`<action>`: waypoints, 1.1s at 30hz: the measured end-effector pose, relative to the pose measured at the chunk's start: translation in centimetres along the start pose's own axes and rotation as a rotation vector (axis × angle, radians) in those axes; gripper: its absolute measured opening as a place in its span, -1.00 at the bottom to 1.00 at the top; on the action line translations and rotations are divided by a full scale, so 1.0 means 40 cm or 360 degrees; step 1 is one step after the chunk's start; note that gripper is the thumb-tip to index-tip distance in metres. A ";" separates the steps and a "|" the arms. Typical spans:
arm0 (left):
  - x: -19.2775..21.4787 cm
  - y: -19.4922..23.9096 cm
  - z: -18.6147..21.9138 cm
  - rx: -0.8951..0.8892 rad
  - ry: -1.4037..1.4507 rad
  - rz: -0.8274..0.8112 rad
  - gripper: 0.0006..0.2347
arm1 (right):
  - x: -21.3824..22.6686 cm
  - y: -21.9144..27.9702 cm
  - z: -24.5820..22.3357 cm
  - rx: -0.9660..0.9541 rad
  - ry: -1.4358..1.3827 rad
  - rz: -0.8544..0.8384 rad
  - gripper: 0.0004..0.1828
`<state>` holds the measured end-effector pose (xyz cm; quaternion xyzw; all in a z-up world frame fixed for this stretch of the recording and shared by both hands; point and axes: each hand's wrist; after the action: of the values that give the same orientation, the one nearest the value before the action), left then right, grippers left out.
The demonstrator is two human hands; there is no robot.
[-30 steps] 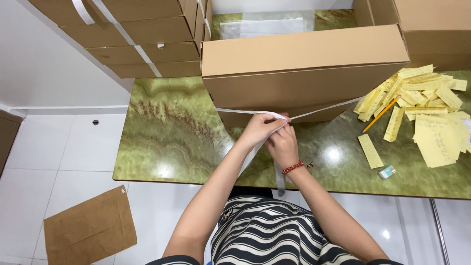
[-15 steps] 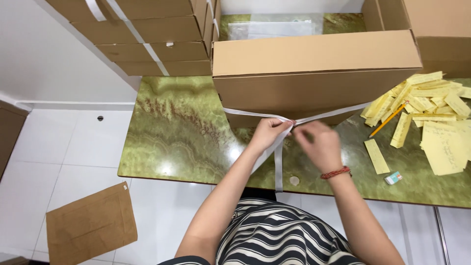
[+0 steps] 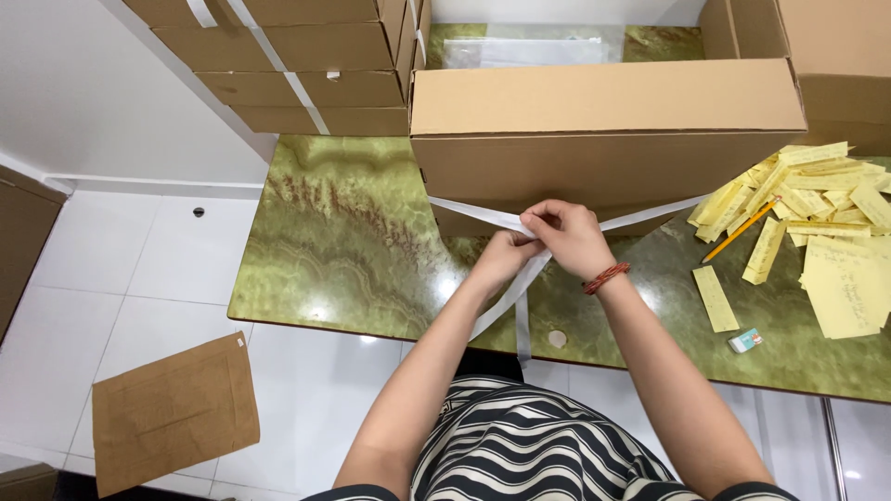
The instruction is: The person ties a white ribbon around a brown cardboard box, creating a bow on top. They then pick up a yellow sticky note, write on it with a pencil, and place it on the box. Finally, the person stacks the wrapped box onto a pile of similar boxes.
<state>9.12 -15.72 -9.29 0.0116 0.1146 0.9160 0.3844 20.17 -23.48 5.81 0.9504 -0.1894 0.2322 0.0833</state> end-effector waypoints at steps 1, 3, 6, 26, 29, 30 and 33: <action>0.005 0.017 0.025 0.0001 0.0001 -0.0002 -0.89 | -0.006 -0.008 0.013 -0.0002 0.0000 0.0001 -0.83; 0.009 0.055 0.073 0.0056 0.0121 -0.0047 -0.81 | -0.014 -0.018 0.043 -0.0184 -0.0672 -0.0042 -0.85; 0.013 0.119 0.208 -0.0075 0.0173 -0.0201 -0.71 | 0.022 -0.021 0.013 -0.0256 -0.1189 -0.0252 -0.82; 0.109 -0.004 0.178 -0.0163 -0.0905 0.0131 -0.77 | 0.115 0.029 0.135 -0.0172 -0.0177 -0.0078 -0.74; 0.132 0.000 0.144 -0.0192 -0.0733 0.0040 -0.81 | 0.103 0.029 0.158 -0.0206 -0.0236 -0.0007 -0.71; 0.145 0.004 0.130 -0.0171 -0.0628 -0.0027 -0.83 | 0.099 0.027 0.167 -0.0234 -0.0337 0.0028 -0.68; 0.129 0.070 0.219 -0.0131 -0.0567 -0.0083 -0.80 | 0.091 0.014 0.186 -0.0349 -0.0433 0.0107 -0.57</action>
<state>4.48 -12.19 -0.50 0.1548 0.0074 0.8930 0.4224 26.00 -26.99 1.03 0.9514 -0.2548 0.0821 0.1521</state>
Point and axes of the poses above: each hand's wrist, its own y-axis away from the middle knuckle, its own x-axis out of the back of the hand, z = x × y, and after that the axes turned 8 degrees about -y, right-handed
